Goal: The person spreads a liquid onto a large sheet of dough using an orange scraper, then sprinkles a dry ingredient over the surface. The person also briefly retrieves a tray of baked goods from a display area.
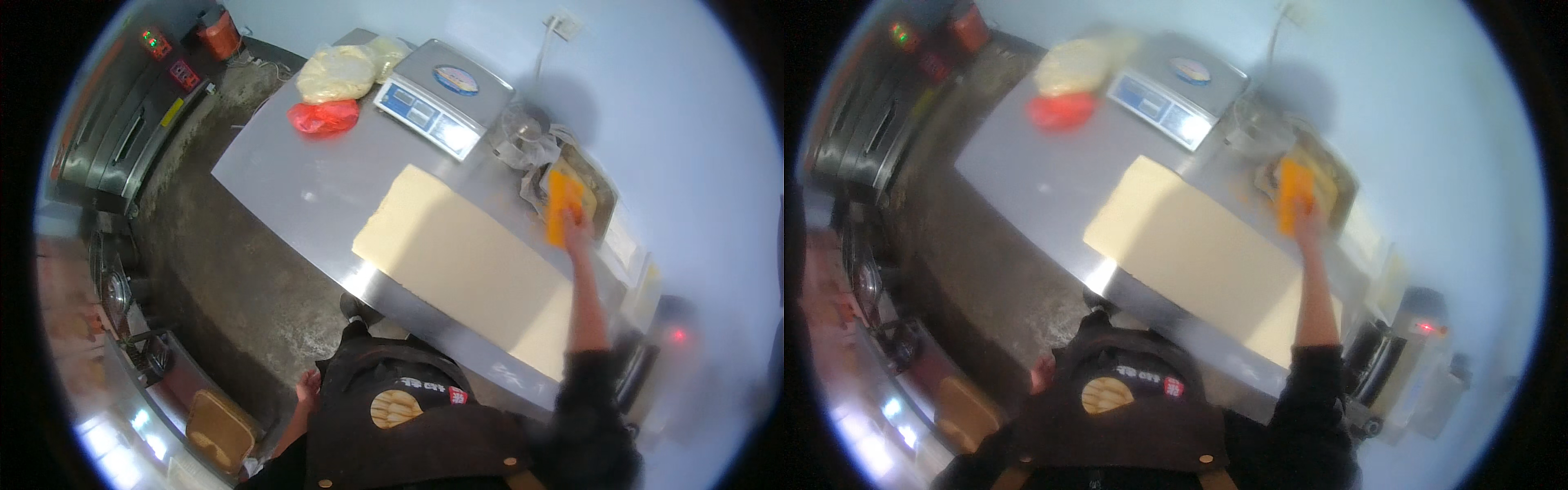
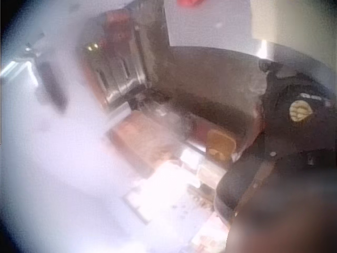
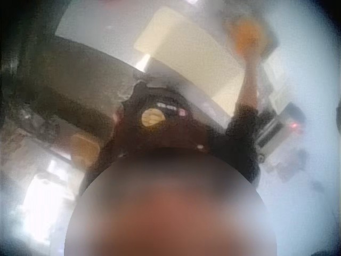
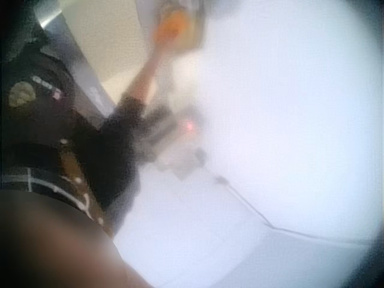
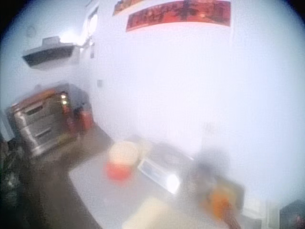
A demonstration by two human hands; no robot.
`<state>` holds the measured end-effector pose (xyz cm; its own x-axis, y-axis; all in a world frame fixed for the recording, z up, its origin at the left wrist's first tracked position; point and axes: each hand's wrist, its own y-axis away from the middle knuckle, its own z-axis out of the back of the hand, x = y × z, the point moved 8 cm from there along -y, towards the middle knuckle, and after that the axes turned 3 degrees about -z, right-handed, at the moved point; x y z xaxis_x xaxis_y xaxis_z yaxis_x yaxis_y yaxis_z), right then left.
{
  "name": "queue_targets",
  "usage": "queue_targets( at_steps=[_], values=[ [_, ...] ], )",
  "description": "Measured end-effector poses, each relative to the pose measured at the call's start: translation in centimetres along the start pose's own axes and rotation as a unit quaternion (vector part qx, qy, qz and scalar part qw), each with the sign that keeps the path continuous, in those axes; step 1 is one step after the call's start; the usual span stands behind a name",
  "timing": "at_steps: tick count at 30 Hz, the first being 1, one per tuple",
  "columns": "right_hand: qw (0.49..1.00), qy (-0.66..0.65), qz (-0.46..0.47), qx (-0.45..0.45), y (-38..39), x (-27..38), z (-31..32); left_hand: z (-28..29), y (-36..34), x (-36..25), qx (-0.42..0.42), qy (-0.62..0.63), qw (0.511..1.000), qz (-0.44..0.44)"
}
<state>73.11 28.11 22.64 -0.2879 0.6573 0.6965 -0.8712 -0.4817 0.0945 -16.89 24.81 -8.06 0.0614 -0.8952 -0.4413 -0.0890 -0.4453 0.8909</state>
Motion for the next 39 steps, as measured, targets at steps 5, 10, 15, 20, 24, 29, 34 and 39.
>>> queue_targets(
  at_steps=[5, 10, 15, 20, 24, 29, 34, 39],
  values=[
    [0.88, 0.41, 0.201, -0.132, -2.5, -4.1, 2.9, -4.6, 4.3, 1.9, -0.01, -0.127, 0.989, -0.068],
    [0.887, 0.408, 0.204, -0.067, 4.3, -7.8, -3.6, -6.8, 6.1, 4.5, 0.032, -0.205, 0.964, -0.164],
    [0.913, 0.265, 0.311, -0.022, 12.5, -1.1, -9.5, -5.9, 5.6, 9.9, -0.043, 0.044, 0.996, -0.064],
    [0.888, 0.265, 0.373, -0.033, 11.9, 8.0, -18.4, -6.4, 7.2, 12.3, -0.021, 0.091, 0.994, -0.05],
    [0.869, 0.364, 0.331, 0.057, 16.0, 8.6, -25.1, -4.5, 8.2, 13.6, -0.078, -0.01, 0.995, -0.061],
    [0.853, 0.254, 0.393, 0.23, 32.1, 6.9, -25.6, -4.1, 7.0, 16.8, -0.029, 0.159, 0.987, -0.015],
    [0.823, 0.256, 0.423, 0.279, 34.7, 10.1, -24.4, -3.3, 5.7, 17.5, 0.019, 0.186, 0.982, -0.031],
    [0.767, 0.293, 0.527, 0.22, 24.5, 19.3, -27.6, -0.1, 5.5, 18.6, -0.072, 0.175, 0.982, -0.003]
  ],
)
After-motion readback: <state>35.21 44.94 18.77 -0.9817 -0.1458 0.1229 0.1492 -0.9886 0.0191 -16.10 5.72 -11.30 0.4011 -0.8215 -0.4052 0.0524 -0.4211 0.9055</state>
